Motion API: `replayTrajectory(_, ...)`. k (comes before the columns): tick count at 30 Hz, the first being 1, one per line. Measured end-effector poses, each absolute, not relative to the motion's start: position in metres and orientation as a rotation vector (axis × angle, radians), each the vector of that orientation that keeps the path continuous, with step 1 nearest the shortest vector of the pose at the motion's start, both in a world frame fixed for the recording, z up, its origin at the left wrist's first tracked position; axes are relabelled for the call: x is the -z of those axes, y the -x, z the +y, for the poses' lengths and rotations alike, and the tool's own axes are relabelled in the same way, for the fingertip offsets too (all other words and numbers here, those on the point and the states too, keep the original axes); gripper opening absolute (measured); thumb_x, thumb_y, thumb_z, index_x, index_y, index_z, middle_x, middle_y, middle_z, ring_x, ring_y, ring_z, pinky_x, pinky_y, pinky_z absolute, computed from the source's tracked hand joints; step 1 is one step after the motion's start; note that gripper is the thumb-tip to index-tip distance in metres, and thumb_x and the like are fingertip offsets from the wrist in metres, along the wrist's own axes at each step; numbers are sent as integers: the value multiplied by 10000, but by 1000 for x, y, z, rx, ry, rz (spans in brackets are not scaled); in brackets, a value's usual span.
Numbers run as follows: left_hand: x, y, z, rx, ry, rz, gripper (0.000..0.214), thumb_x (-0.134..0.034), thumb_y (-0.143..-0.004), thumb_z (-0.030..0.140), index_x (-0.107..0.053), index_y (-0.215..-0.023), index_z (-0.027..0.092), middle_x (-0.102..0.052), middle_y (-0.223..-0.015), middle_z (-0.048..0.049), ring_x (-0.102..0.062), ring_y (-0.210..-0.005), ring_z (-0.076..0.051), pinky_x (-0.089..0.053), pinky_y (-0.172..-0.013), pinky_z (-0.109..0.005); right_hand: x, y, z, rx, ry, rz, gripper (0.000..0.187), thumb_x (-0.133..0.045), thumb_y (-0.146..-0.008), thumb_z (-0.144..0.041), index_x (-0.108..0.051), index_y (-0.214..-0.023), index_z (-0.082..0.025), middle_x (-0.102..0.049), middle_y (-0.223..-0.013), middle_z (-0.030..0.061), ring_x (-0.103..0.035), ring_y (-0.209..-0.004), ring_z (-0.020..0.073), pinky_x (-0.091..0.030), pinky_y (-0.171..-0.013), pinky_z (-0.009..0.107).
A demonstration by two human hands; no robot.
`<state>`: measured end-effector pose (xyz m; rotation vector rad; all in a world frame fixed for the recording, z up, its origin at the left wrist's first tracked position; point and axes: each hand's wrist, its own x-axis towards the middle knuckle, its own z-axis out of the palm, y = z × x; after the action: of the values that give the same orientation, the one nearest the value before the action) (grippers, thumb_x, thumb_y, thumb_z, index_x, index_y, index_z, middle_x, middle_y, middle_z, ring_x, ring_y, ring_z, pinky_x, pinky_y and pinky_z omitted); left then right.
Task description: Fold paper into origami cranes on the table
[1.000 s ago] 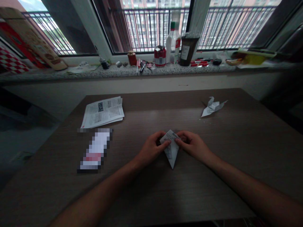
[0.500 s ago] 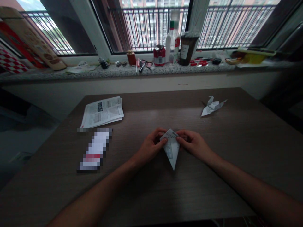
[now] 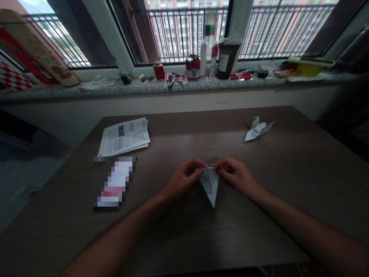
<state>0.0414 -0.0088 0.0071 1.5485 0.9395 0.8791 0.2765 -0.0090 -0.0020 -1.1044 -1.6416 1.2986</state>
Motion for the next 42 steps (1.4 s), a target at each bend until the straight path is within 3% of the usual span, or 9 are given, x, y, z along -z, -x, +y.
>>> replayTrajectory(5,-8,-43,-10,-892,-1471,946,271,-581,-1012,444,-710,-1001,206,-675,-911,-22,-622,-859,-192,-492,-798,-304,2,-277,-10,-1264,1132,-1667,200,-635,-932,-315,-747,-1066,-218,-714,-800,26,-654,-672,176,-511,-626,312)
replayTrajectory(12,-12,-41,-11,-883,-1514,970,210,-640,-997,394,-722,-1017,202,-690,-931,-18,-618,-867,-172,-468,-782,-269,-5,-277,-12,-1257,1084,-1701,258,-605,-991,-430,-743,-1085,-234,-738,-942,50,-675,-805,194,-526,-702,320)
replayTrajectory(18,-9,-40,-10,-846,-1560,991,209,-682,-970,379,-727,-1084,210,-704,-982,-33,-642,-883,-188,-491,-784,-295,-1,-275,-11,-1230,1181,-1713,300,-690,-940,-480,-718,-1114,-236,-565,-705,-22,-510,-621,150,-382,-550,275)
replayTrajectory(22,-6,-40,-8,-886,-1551,992,213,-706,-950,345,-715,-1114,210,-700,-992,-36,-643,-878,-185,-498,-792,-303,4,-274,-9,-1225,1180,-1709,297,-722,-914,-443,-709,-1130,-240,-517,-702,-33,-470,-615,145,-354,-542,275)
replayTrajectory(25,-6,-42,-9,-904,-1534,986,216,-716,-939,330,-701,-1108,197,-701,-1002,-43,-648,-891,-190,-503,-794,-304,5,-274,-9,-1230,1177,-1686,304,-747,-891,-431,-704,-1125,-241,-543,-731,-27,-484,-629,148,-376,-551,276)
replayTrajectory(29,-8,-43,-11,-895,-1514,1007,213,-706,-940,327,-693,-1098,185,-699,-999,-47,-649,-873,-191,-508,-768,-300,1,-272,-10,-1350,1154,-1598,310,-725,-902,-448,-701,-1124,-233,-661,-803,5,-606,-698,174,-482,-616,296)
replayTrajectory(33,-10,-43,-13,-899,-1542,1039,200,-698,-937,311,-696,-1092,185,-698,-982,-39,-636,-838,-177,-505,-743,-285,-1,-271,-9,-1502,1152,-1547,315,-673,-927,-520,-723,-985,-214,-733,-805,37,-688,-704,202,-552,-652,331)
replayTrajectory(42,-15,-46,-13,-813,-1659,1096,253,-649,-976,417,-705,-1024,175,-718,-958,-44,-667,-886,-208,-518,-774,-302,-2,-271,-10,-1352,1187,-1655,284,-681,-928,-485,-742,-964,-210,-709,-746,27,-655,-669,189,-506,-600,299)
